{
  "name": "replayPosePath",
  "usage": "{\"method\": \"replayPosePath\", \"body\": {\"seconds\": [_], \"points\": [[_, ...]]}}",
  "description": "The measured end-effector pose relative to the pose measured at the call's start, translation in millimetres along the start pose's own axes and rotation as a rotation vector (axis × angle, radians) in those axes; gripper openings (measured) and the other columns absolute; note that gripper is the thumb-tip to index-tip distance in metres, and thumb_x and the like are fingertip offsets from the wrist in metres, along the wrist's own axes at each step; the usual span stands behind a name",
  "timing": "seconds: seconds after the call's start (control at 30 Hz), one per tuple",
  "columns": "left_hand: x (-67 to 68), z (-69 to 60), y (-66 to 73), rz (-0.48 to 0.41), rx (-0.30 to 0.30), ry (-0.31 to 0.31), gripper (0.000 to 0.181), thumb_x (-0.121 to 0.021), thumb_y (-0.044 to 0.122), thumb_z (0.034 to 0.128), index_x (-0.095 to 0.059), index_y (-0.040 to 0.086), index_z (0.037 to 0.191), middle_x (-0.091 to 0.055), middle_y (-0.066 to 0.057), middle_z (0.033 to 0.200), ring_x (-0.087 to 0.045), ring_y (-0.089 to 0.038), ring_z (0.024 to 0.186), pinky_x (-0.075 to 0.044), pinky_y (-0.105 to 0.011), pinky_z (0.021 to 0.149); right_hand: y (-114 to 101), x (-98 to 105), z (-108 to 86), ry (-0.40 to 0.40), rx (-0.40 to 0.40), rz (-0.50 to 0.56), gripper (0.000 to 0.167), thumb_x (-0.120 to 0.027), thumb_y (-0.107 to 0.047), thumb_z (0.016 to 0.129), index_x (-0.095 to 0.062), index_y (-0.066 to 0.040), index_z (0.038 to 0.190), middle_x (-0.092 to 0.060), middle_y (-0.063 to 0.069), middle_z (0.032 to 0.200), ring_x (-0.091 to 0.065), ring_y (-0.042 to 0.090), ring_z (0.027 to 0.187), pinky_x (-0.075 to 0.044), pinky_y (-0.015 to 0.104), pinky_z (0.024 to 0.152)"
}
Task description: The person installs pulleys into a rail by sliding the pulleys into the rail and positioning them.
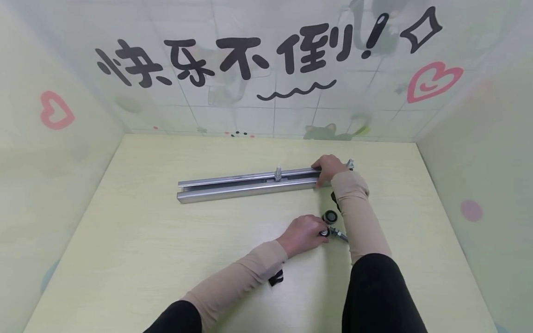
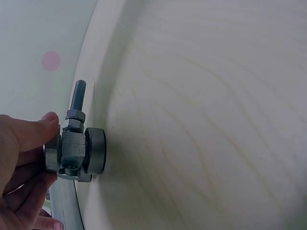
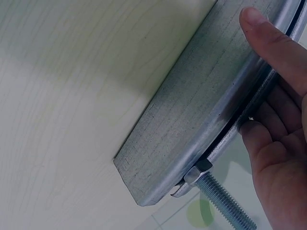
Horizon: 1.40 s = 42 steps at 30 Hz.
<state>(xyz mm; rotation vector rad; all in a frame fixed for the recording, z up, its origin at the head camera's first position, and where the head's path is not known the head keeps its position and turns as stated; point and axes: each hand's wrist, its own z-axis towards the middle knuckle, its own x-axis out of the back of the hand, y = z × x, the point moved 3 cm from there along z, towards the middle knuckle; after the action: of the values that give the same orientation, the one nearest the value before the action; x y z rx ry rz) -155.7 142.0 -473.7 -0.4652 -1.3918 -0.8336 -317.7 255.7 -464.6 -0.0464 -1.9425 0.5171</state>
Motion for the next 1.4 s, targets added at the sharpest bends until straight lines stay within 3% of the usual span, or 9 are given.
{"method": "replayPosePath", "body": {"seconds": [0.5, 0.87, 1.0, 1.4], "points": [[2.4, -16.4, -27.1, -0.11, -0.008, 0.089, 0.01, -0.071, 0.031, 0.0761, -0.069, 0.021, 0.074, -0.065, 0.012, 0.077, -0.059, -0.004, 0.071, -0.047, -0.015, 0.059, 0, 0, -0.6, -0.007, -0.001, 0.001, 0.065, -0.081, -0.009, 0.059, -0.057, 0.001, 0.118, -0.055, 0.022, 0.121, -0.044, 0.04, 0.115, -0.034, 0.048, 0.1], [6.7, -25.2, -46.9, -0.108, 0.004, 0.116, 0.012, -0.071, 0.028, 0.0764, -0.067, 0.017, 0.076, -0.065, 0.009, 0.075, -0.058, -0.007, 0.07, -0.048, -0.018, 0.059, -3, 1, -1.9, -0.014, -0.012, 0.011, 0.066, -0.081, -0.008, 0.058, -0.057, 0.001, 0.119, -0.054, 0.022, 0.122, -0.044, 0.041, 0.116, -0.033, 0.049, 0.101], [6.6, -28.8, -54.9, -0.117, 0.009, 0.131, 0.014, -0.071, 0.027, 0.0762, -0.069, 0.015, 0.083, -0.067, 0.007, 0.081, -0.06, -0.008, 0.076, -0.049, -0.018, 0.065, -3, 1, -2.1, -0.011, -0.008, 0.006, 0.065, -0.08, -0.008, 0.059, -0.057, 0.001, 0.119, -0.055, 0.022, 0.121, -0.044, 0.04, 0.115, -0.034, 0.048, 0.101], [3.1, -32.6, -66.2, -0.177, -0.076, 0.131, 0.034, -0.072, 0.03, 0.0754, -0.064, 0.007, 0.099, -0.065, -0.002, 0.097, -0.058, -0.013, 0.091, -0.046, -0.017, 0.084, -6, 2, -4.1, -0.013, -0.01, 0.006, 0.064, -0.08, -0.007, 0.059, -0.057, 0.002, 0.119, -0.055, 0.021, 0.121, -0.046, 0.039, 0.114, -0.034, 0.048, 0.1]]}}
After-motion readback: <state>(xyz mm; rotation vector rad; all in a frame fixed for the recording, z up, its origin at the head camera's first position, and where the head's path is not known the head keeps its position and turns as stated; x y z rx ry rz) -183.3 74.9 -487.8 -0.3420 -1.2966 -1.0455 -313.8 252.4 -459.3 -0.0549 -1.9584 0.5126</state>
